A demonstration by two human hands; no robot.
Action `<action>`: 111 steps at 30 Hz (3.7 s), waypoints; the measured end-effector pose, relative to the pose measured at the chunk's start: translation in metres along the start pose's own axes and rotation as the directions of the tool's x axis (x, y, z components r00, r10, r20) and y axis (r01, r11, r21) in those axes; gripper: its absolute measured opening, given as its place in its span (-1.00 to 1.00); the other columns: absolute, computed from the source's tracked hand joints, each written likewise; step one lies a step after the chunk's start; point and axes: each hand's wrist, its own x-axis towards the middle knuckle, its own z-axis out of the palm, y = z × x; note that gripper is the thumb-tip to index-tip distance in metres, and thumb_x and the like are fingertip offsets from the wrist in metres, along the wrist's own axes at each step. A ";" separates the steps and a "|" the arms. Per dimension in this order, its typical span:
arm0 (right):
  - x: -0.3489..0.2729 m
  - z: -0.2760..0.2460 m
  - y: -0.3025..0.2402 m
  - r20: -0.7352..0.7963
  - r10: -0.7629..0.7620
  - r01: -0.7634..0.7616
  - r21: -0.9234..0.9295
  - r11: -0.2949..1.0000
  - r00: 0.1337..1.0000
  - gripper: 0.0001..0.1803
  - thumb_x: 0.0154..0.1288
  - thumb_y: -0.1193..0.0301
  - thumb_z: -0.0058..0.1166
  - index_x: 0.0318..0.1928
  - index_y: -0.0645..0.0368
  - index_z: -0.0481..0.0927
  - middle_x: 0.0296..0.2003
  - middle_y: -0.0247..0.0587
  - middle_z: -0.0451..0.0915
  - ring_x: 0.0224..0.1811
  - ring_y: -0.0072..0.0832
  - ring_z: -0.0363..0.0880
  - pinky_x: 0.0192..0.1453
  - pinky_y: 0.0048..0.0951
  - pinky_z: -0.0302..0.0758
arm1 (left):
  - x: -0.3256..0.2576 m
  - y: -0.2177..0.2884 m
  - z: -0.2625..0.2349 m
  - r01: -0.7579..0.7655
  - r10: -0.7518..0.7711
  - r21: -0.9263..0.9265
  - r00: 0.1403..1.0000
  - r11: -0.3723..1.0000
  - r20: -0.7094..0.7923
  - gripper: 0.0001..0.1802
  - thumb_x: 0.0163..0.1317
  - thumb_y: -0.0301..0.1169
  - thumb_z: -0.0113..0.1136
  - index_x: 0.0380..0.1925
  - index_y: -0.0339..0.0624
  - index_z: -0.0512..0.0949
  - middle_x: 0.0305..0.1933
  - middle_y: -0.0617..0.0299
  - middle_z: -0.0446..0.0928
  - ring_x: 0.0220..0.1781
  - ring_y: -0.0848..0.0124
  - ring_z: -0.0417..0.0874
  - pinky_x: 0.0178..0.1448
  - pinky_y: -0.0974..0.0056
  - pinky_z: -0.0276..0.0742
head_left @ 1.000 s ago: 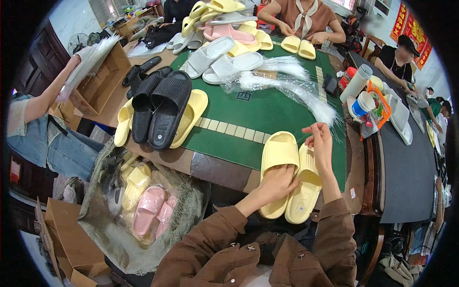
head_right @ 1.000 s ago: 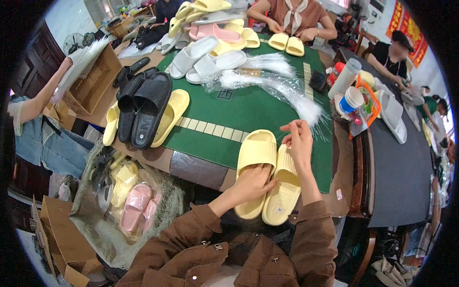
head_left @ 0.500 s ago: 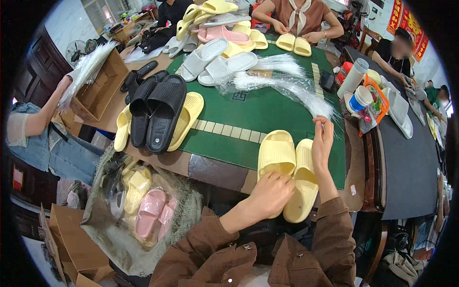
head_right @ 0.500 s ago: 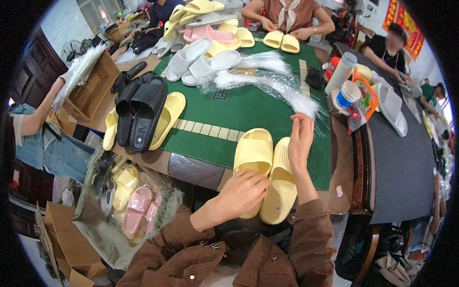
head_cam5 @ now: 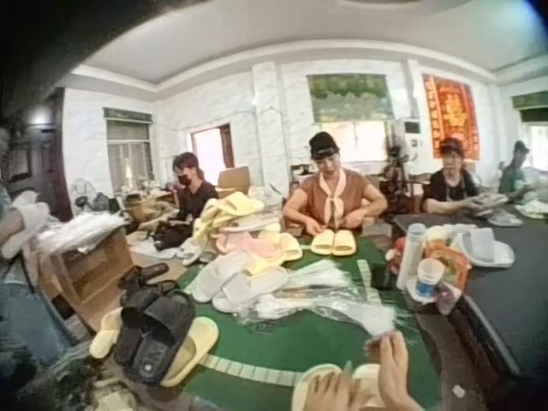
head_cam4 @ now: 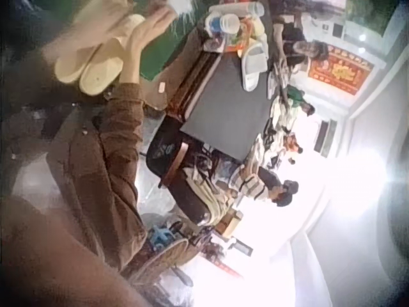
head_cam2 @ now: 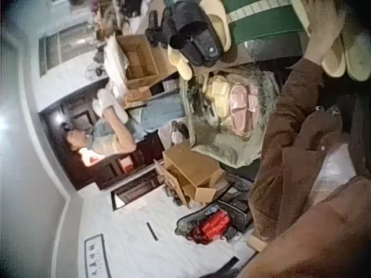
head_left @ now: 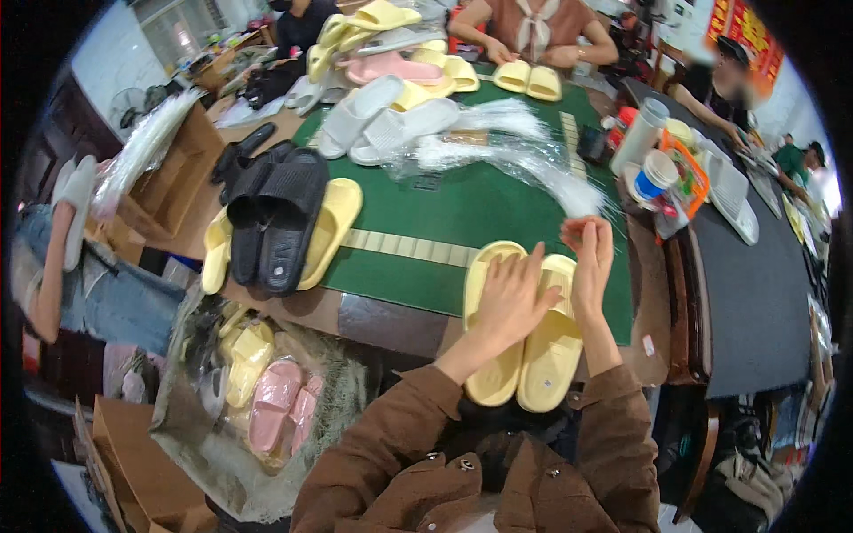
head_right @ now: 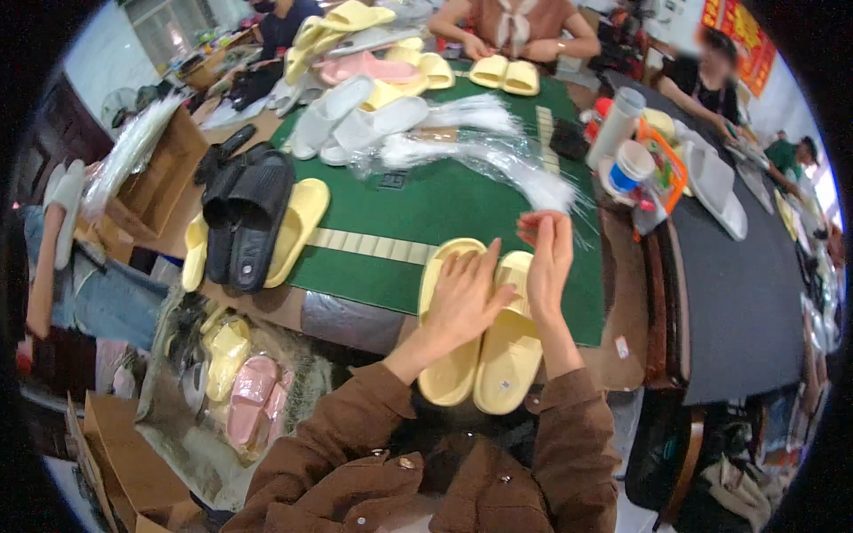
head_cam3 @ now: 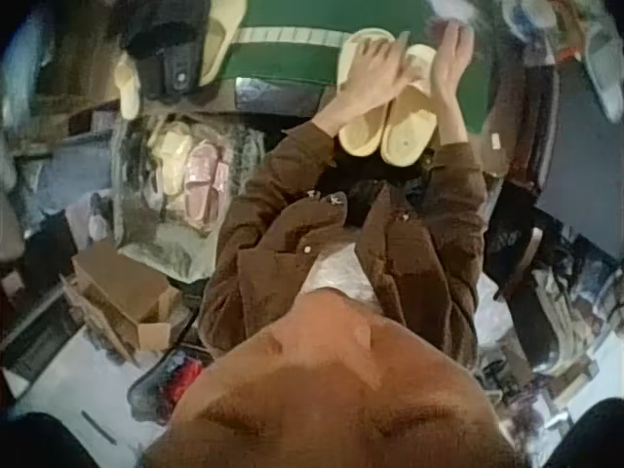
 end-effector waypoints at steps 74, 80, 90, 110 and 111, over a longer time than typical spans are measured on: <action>-0.081 -0.241 -0.188 -0.342 -0.591 0.259 -0.663 0.703 0.730 -0.55 0.38 0.58 0.01 0.25 0.31 0.33 0.14 0.00 0.47 0.23 -0.30 0.47 0.36 -0.30 0.40 | -0.006 -0.143 -0.097 -0.147 0.133 0.228 0.988 0.962 0.075 -0.31 -0.05 -0.55 0.20 0.22 0.01 0.46 0.08 0.04 0.50 0.15 0.02 0.44 0.30 0.00 0.32; -0.081 -0.256 -0.170 -0.240 -0.585 0.258 -0.724 0.639 0.775 -0.59 0.46 0.61 -0.17 0.29 0.34 0.31 0.23 0.01 0.40 0.33 -0.22 0.38 0.42 -0.24 0.35 | -0.018 -0.182 -0.144 -0.144 0.114 0.292 0.987 0.946 0.117 -0.35 -0.03 -0.62 0.17 0.17 -0.04 0.50 0.08 0.05 0.51 0.30 0.01 0.36 0.36 0.01 0.28; -0.086 -0.271 -0.150 -0.285 -0.465 0.169 -0.675 0.718 0.838 -0.48 0.59 0.17 -0.42 0.32 0.26 0.31 0.21 0.09 0.43 0.27 -0.12 0.44 0.40 -0.12 0.34 | -0.065 -0.143 -0.098 0.334 -0.251 0.416 0.937 0.846 -0.244 -0.03 0.08 -0.19 0.29 0.49 0.08 0.02 0.54 -0.26 -0.26 0.53 -0.29 -0.17 0.42 -0.44 -0.15; -0.060 -0.325 -0.198 -0.235 -0.506 0.021 -0.893 0.449 0.830 -0.49 0.56 0.08 -0.33 0.18 0.14 0.52 0.19 -0.16 0.50 0.34 -0.32 0.31 0.44 -0.22 0.17 | -0.083 -0.212 -0.110 0.337 -0.278 0.533 0.941 0.776 -0.191 -0.50 0.36 -0.19 -0.02 0.31 0.21 0.37 0.24 0.00 0.38 0.38 -0.07 0.28 0.37 -0.37 0.11; -0.050 -0.325 -0.192 -0.177 -0.519 0.021 -0.936 0.353 0.836 -0.49 0.55 0.06 -0.31 0.17 0.11 0.54 0.21 -0.18 0.49 0.35 -0.31 0.32 0.45 -0.19 0.15 | -0.092 -0.238 -0.119 0.370 -0.357 0.558 0.924 0.743 -0.138 -0.52 0.37 -0.19 -0.03 0.30 0.19 0.38 0.27 0.02 0.37 0.39 -0.03 0.28 0.39 -0.34 0.11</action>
